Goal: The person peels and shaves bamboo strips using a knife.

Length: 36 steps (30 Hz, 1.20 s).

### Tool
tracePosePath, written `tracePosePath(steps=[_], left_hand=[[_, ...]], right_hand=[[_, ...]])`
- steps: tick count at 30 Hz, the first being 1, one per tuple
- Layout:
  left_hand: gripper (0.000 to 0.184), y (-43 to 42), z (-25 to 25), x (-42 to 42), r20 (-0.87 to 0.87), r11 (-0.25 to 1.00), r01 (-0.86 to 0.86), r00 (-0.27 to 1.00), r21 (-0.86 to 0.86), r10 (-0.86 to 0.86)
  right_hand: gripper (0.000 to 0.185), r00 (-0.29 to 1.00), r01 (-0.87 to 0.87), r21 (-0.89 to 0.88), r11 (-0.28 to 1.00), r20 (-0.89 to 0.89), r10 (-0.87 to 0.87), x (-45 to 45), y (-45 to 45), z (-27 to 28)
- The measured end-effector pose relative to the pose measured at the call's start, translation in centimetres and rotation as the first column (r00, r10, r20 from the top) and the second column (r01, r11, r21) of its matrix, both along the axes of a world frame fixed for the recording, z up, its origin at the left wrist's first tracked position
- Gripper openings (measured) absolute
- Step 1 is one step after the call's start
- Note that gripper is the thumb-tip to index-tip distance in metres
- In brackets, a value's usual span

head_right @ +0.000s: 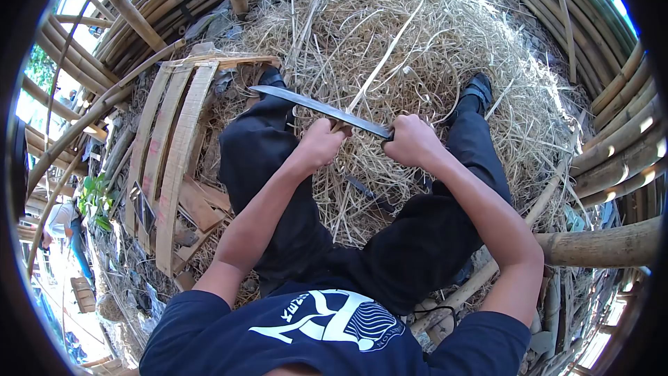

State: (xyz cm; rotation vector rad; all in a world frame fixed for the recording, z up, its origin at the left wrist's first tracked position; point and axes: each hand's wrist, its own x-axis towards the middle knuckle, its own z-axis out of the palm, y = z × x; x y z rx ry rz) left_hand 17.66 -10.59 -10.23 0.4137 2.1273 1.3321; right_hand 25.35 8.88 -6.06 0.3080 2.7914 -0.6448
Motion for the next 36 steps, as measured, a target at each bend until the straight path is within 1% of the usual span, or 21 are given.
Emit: tracePosePath(steps=[1, 3, 5, 7, 11, 13, 15, 17, 18, 20, 24, 25, 26, 27, 28, 30, 32, 33, 34, 35, 36], left_hand=[[0.02, 0.0, 0.5, 0.1, 0.004, 1.0, 0.002, 1.0, -0.006, -0.002], [0.032, 0.0, 2.0, 0.4, 0.006, 0.991, -0.044, 0.999, -0.128, 0.045], [0.034, 0.3, 0.9, 0.2, -0.019, 0.991, -0.05, 0.999, -0.121, 0.048], [0.036, 0.5, 0.5, 0.1, 0.032, 0.993, -0.038, 0.999, -0.113, 0.041], [0.037, 0.7, 0.1, 0.6, -0.014, 0.995, 0.006, 1.0, -0.096, -0.007], [0.036, 0.6, 0.2, 0.6, 0.032, 0.999, -0.021, 0.999, -0.045, 0.022], [0.037, 0.5, 0.5, 0.9, 0.042, 0.999, -0.03, 0.999, -0.025, 0.031], [0.037, 0.4, 0.6, 0.9, 0.118, 0.998, -0.056, 0.991, -0.004, 0.056], [0.037, 0.3, 0.3, 0.9, 0.116, 0.999, -0.052, 0.992, -0.01, 0.052], [0.036, 0.2, -0.9, 0.6, 0.058, 1.0, -0.015, 0.998, -0.017, 0.016], [0.037, 0.0, -1.9, 0.6, 0.055, 0.999, -0.012, 0.998, -0.046, 0.015], [0.036, -0.3, -2.1, 0.8, -0.008, 0.999, 0.005, 1.0, -0.041, -0.005], [0.035, -0.5, -2.3, 1.2, -0.068, 0.999, 0.018, 0.998, -0.034, -0.02], [0.035, -1.4, -2.4, 2.1, -0.067, 0.999, 0.025, 0.997, -0.043, -0.028], [0.032, -2.6, -2.0, 2.6, 0.07, 0.999, 0.032, 0.997, 0.015, -0.033], [0.024, -3.7, 0.3, 3.1, 0.307, 0.994, 0.025, 0.95, 0.107, -0.057], [0.024, -3.7, -0.2, 2.2, 0.307, 0.994, 0.037, 0.949, 0.105, -0.068], [0.024, -3.6, -0.6, 2.4, 0.329, 0.993, 0.044, 0.941, 0.106, -0.077], [0.022, -3.2, 0.2, 2.4, 0.415, 0.991, 0.022, 0.907, 0.131, -0.075], [0.022, -2.8, 0.4, 2.4, 0.425, 0.99, 0.018, 0.902, 0.138, -0.076], [0.02, -2.6, 0.6, 2.2, 0.445, 0.987, 0.016, 0.891, 0.159, -0.086]], right_hand=[[0.035, 1.0, 0.001, 0.03, 1.0, -0.019, -0.001, 0.1, -0.3, 0.1], [0.035, 1.0, 0.017, 0.008, 1.0, -0.002, -0.017, 0.3, -0.7, 0.4], [0.035, 0.998, 0.053, -0.023, 0.998, 0.042, -0.052, 0.2, -0.6, 0.0], [0.034, 0.998, 0.06, -0.01, 0.998, 0.036, -0.059, 0.2, -0.4, -0.2], [0.032, 0.997, 0.062, 0.029, 0.998, -0.044, -0.06, 0.0, 0.5, -1.3], [0.029, 0.999, 0.05, 0.089, 0.995, -0.027, -0.048, -0.7, 1.2, -2.4], [0.027, 0.997, 0.058, 0.099, 0.993, -0.058, -0.053, -0.9, 1.6, -3.1], [0.028, 0.996, 0.017, 0.116, 0.993, -0.091, -0.006, -1.1, 1.9, -3.5], [0.027, 0.999, 0.005, 0.127, 0.992, -0.053, 0.002, -1.3, 1.8, -2.6], [0.027, 0.999, -0.015, 0.153, 0.988, -0.047, 0.022, -1.6, 2.1, -2.5], [0.027, 0.997, -0.054, 0.22, 0.974, -0.046, 0.066, -2.0, 2.7, -2.8], [0.028, 0.994, -0.07, 0.251, 0.965, -0.063, 0.089, -2.2, 2.9, -2.8], [0.03, 1.0, 0.02, 0.243, 0.97, -0.013, -0.017, -2.5, 3.7, -2.4], [0.03, 0.979, 0.193, 0.222, 0.956, 0.021, -0.202, -2.7, 5.1, -1.9], [0.032, 0.955, 0.285, 0.218, 0.933, 0.014, -0.295, -2.9, 7.1, -2.0], [0.035, 0.963, 0.264, 0.272, 0.926, -0.019, -0.269, -2.2, 9.0, -1.5], [0.036, 0.969, 0.242, 0.303, 0.922, -0.026, -0.246, -1.4, 8.5, -1.0], [0.035, 0.964, 0.265, 0.255, 0.93, -0.032, -0.266, -1.1, 7.6, -0.9], [0.035, 0.958, 0.286, 0.208, 0.935, -0.033, -0.286, -0.8, 6.9, -0.9], [0.035, 0.959, 0.282, 0.218, 0.935, -0.023, -0.283, -0.8, 6.6, -1.1], [0.034, 0.952, 0.306, 0.164, 0.938, -0.033, -0.305, -1.0, 6.0, -1.2]])
